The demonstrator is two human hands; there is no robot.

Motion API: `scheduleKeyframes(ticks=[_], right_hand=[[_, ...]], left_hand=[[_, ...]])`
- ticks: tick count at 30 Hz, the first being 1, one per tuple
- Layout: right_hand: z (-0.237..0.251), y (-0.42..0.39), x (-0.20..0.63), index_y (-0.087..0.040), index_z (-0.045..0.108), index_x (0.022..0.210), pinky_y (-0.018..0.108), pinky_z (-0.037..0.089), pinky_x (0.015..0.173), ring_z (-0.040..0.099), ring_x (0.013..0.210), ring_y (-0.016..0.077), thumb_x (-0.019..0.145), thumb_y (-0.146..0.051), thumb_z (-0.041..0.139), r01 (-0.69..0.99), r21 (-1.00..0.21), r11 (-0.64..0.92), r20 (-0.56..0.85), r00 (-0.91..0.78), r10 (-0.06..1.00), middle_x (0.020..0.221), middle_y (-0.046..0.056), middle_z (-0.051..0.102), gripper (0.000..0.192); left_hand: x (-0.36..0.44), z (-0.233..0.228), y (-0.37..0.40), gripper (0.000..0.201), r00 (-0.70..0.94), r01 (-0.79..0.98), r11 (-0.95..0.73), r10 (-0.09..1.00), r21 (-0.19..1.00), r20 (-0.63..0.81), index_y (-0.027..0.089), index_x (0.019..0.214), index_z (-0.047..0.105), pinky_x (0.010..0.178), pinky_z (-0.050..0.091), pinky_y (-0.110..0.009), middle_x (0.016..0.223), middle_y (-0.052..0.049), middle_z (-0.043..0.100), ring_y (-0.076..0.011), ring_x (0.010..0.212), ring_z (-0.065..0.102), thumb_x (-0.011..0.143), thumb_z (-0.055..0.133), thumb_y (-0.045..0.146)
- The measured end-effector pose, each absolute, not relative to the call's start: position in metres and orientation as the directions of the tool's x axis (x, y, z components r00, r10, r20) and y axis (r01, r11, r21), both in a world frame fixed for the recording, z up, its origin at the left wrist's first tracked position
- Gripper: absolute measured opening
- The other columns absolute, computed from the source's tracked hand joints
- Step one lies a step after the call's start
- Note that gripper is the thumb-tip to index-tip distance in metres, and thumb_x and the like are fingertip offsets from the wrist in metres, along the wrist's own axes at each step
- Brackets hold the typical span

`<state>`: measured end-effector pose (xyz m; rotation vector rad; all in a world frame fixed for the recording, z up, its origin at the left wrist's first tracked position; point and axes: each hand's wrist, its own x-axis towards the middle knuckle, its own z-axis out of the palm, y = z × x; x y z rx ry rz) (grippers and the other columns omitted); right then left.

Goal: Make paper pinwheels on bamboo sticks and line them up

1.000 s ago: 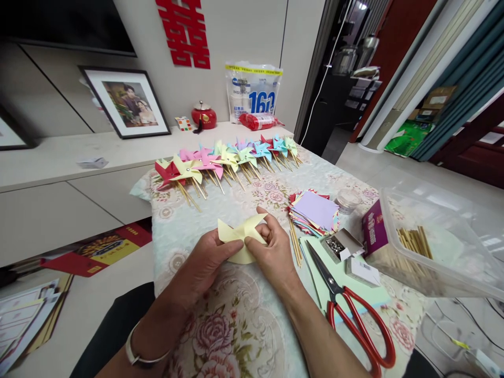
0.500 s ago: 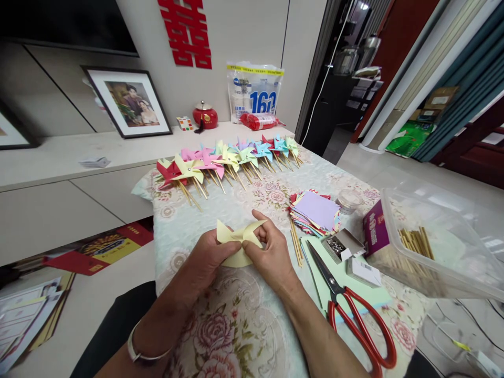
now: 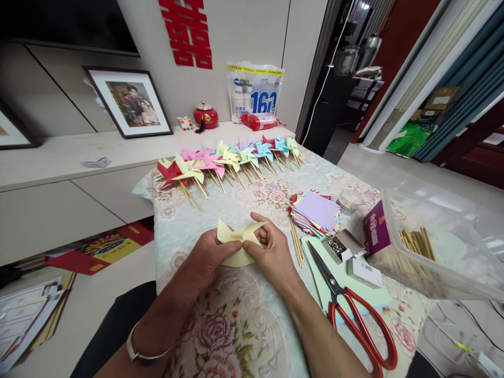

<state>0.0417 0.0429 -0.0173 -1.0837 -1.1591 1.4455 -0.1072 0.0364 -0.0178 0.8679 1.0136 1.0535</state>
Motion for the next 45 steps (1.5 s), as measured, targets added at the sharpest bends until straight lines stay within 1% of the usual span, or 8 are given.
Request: scheduleKeyframes(ticks=[9,21,24,28,30,34,38,45], right_hand=[[-0.019,0.043,0.042,-0.016,0.052,0.131,0.027,0.04,0.061,0.055,0.063,0.0145,0.065,-0.025,0.075,-0.133,-0.987,-0.09,-0.071,-0.144,0.987,0.07,-0.005,0.06,0.07],[-0.019,0.047,0.045,-0.02,0.064,0.105,0.026,0.045,0.06,0.057,0.064,0.0124,0.067,-0.026,0.077,-0.125,-0.989,-0.074,-0.049,-0.19,0.981,0.078,-0.002,0.065,0.041],[-0.025,0.047,0.045,-0.021,0.064,0.108,0.031,0.049,0.069,0.061,0.072,0.0146,0.071,-0.024,0.076,-0.066,-0.997,0.045,0.055,-0.146,0.988,0.091,0.002,0.068,0.039],[-0.029,0.046,0.048,-0.025,0.063,0.122,0.035,0.051,0.083,0.062,0.093,0.0184,0.078,-0.019,0.072,0.053,-0.961,0.273,0.269,-0.073,0.96,0.109,0.006,0.067,0.045],[-0.028,0.045,0.051,-0.027,0.064,0.12,0.034,0.051,0.082,0.061,0.094,0.0178,0.082,-0.016,0.071,0.13,-0.918,0.376,0.368,-0.077,0.926,0.106,0.004,0.065,0.04],[-0.022,0.045,0.055,-0.026,0.071,0.097,0.03,0.048,0.075,0.058,0.084,0.0155,0.085,-0.009,0.068,0.3,-0.749,0.59,0.552,-0.208,0.807,0.091,0.001,0.061,0.021],[-0.019,0.044,0.054,-0.025,0.074,0.096,0.028,0.047,0.07,0.059,0.081,0.0148,0.089,-0.007,0.065,0.341,-0.662,0.668,0.568,-0.354,0.743,0.085,0.001,0.058,0.021],[-0.016,0.041,0.054,-0.02,0.075,0.094,0.027,0.046,0.069,0.057,0.079,0.0153,0.09,-0.01,0.064,0.348,-0.669,0.657,0.516,-0.419,0.747,0.084,0.002,0.054,0.015]], left_hand=[[-0.106,-0.015,0.037,0.018,0.15,-0.261,0.26,0.962,0.93,-0.228,0.016,0.072,0.06,0.058,0.043,-0.022,0.063,0.003,0.065,-0.0121,0.059,0.057,0.062,0.073,0.023],[-0.118,-0.025,0.041,0.02,0.173,-0.34,0.247,0.965,0.907,-0.197,0.014,0.086,0.074,0.062,0.047,-0.023,0.072,-0.001,0.073,-0.015,0.063,0.062,0.067,0.069,0.017],[-0.122,-0.028,0.042,0.024,0.183,-0.351,0.239,0.966,0.905,-0.184,0.014,0.093,0.075,0.067,0.049,-0.025,0.077,-0.003,0.075,-0.0166,0.067,0.064,0.07,0.068,0.018],[-0.128,-0.026,0.045,0.023,0.139,-0.361,0.234,0.971,0.903,-0.196,0.014,0.091,0.074,0.062,0.047,-0.025,0.075,-0.003,0.074,-0.0164,0.064,0.062,0.07,0.069,0.019],[-0.131,-0.024,0.046,0.022,0.129,-0.383,0.25,0.968,0.889,-0.217,0.014,0.09,0.074,0.06,0.047,-0.026,0.074,-0.003,0.073,-0.0164,0.063,0.062,0.069,0.07,0.019],[-0.135,-0.023,0.048,0.023,0.127,-0.423,0.231,0.973,0.876,-0.195,0.016,0.092,0.074,0.063,0.049,-0.027,0.075,-0.002,0.073,-0.0163,0.063,0.063,0.069,0.069,0.019],[-0.136,-0.024,0.048,0.026,0.129,-0.423,0.219,0.975,0.879,-0.181,0.018,0.095,0.074,0.066,0.05,-0.028,0.074,0.0,0.073,-0.0167,0.064,0.064,0.069,0.067,0.018],[-0.135,-0.026,0.045,0.018,0.094,-0.297,0.186,0.982,0.937,-0.165,0.015,0.088,0.072,0.061,0.047,-0.023,0.073,0.0,0.071,-0.0135,0.063,0.059,0.071,0.066,0.017]])
